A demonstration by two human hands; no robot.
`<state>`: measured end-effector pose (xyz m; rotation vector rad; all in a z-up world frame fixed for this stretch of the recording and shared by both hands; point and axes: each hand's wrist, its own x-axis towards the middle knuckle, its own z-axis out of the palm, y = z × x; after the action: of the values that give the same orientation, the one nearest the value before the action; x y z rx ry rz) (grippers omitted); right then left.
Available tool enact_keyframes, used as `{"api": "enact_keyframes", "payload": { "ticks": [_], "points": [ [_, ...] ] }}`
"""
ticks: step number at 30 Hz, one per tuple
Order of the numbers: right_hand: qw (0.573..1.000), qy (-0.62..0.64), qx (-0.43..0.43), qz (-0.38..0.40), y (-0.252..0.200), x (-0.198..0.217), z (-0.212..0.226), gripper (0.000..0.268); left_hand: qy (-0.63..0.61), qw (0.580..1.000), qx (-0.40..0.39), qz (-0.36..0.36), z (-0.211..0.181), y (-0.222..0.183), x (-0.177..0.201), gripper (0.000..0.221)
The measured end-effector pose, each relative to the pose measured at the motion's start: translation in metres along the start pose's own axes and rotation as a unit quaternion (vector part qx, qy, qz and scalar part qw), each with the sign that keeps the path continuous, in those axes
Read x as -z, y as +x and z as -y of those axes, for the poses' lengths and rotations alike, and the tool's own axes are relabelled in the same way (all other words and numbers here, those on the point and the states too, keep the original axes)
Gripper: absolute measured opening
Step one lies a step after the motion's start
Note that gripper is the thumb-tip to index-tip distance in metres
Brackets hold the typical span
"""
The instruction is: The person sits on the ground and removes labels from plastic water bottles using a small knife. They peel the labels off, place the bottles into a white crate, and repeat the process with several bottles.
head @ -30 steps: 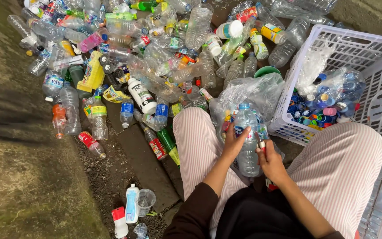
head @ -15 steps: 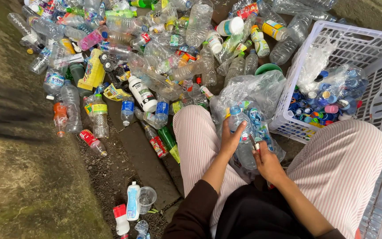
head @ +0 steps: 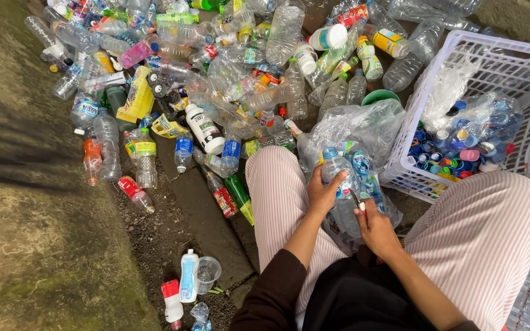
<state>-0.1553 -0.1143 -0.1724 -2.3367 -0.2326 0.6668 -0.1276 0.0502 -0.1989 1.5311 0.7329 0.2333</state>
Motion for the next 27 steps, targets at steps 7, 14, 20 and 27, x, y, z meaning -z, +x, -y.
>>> {"api": "enact_keyframes", "payload": {
  "ticks": [7,14,20,27],
  "points": [
    [1.000,-0.012,0.003,-0.010,0.006,-0.004,-0.010,0.032,-0.021,0.999,0.026,0.026,-0.027,-0.011,0.007,0.091],
    [1.000,-0.017,0.010,0.001,0.001,0.003,0.004,0.032,0.028,0.999,0.011,-0.015,-0.019,-0.006,0.006,0.079],
    [1.000,-0.011,0.013,-0.017,-0.004,0.007,0.010,0.032,-0.009,1.000,-0.018,-0.024,-0.012,-0.002,0.010,0.060],
    [1.000,-0.004,0.007,-0.007,-0.001,0.011,0.015,0.035,-0.004,1.000,0.000,-0.001,-0.021,-0.006,0.007,0.067]
  ]
}}
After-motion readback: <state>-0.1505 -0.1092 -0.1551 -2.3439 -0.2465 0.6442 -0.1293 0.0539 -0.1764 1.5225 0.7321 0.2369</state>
